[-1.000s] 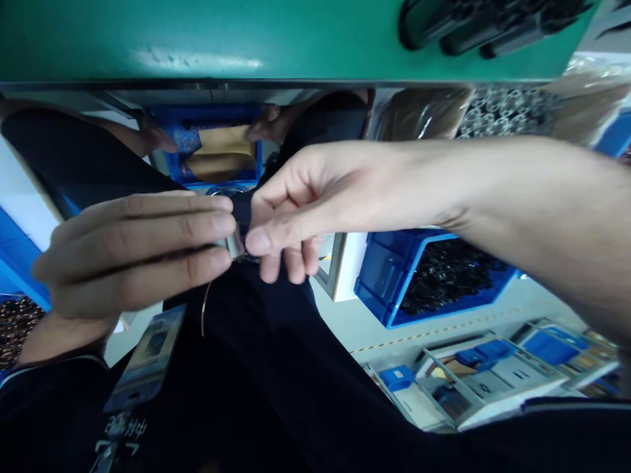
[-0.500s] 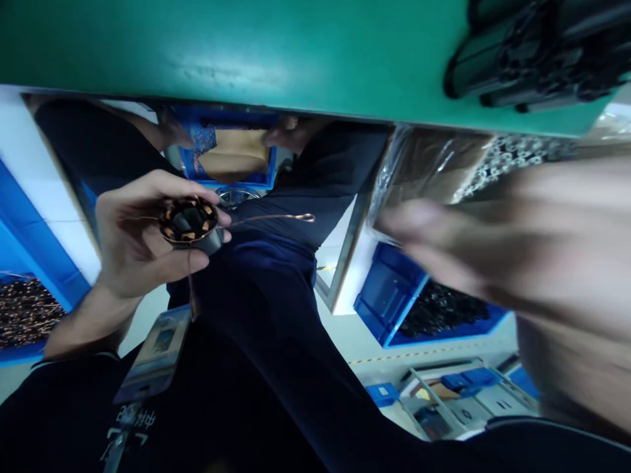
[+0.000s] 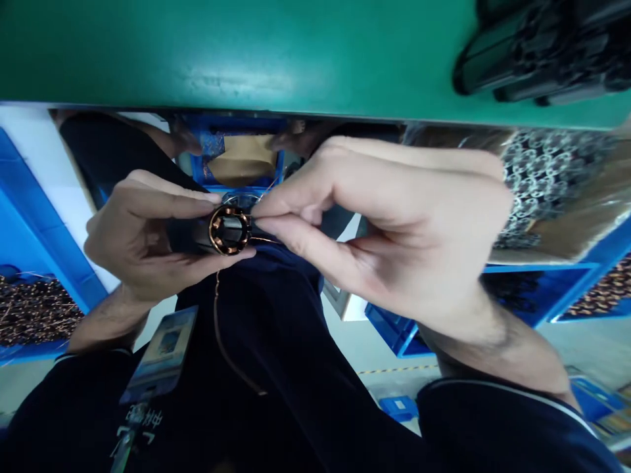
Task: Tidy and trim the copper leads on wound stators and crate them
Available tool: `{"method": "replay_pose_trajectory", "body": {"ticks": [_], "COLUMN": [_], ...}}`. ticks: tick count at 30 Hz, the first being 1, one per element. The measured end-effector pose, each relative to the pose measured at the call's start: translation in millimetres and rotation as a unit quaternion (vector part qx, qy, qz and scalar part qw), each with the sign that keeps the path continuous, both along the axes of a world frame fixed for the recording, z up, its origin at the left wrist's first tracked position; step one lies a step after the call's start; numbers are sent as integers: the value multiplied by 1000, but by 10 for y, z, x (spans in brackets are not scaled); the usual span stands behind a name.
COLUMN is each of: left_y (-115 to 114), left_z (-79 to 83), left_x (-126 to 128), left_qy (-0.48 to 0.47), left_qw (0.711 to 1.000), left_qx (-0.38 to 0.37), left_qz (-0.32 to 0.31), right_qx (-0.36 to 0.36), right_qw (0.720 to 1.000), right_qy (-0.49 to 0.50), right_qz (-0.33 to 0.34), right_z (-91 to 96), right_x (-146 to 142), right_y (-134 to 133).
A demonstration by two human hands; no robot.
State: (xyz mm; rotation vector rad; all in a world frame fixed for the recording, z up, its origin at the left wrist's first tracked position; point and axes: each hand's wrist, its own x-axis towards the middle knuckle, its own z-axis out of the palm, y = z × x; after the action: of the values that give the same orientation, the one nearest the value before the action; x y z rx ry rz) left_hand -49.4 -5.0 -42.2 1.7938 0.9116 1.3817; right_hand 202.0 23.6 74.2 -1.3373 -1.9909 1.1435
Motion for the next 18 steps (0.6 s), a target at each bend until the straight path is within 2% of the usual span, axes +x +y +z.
{"method": "replay_pose_trajectory", "body": {"ticks": [3,6,10,14,18], "left_y": [-53,-78,-84,-81,-80], "left_z": [-5,-15,0,48,63], "left_x": [-23,-26,-2,6,-10], "left_qy": [14,41,68,69,112], "left_qw": [999,999,995,995,988], "left_qx": [4,9,57,47,59], "left_qz": [35,6,40,48,82], "right_qx": [43,97,165,155,173], "right_qw": [995,987,972,969,974], "right_qy": [-46,-46,-95,-109,-89], "right_qz": [76,122,138,157,121], "right_z": [-1,-26,-21,-10,-94], "right_x": [9,-9,-7,25,40], "right_y": [10,9,-8,-44,-120]}}
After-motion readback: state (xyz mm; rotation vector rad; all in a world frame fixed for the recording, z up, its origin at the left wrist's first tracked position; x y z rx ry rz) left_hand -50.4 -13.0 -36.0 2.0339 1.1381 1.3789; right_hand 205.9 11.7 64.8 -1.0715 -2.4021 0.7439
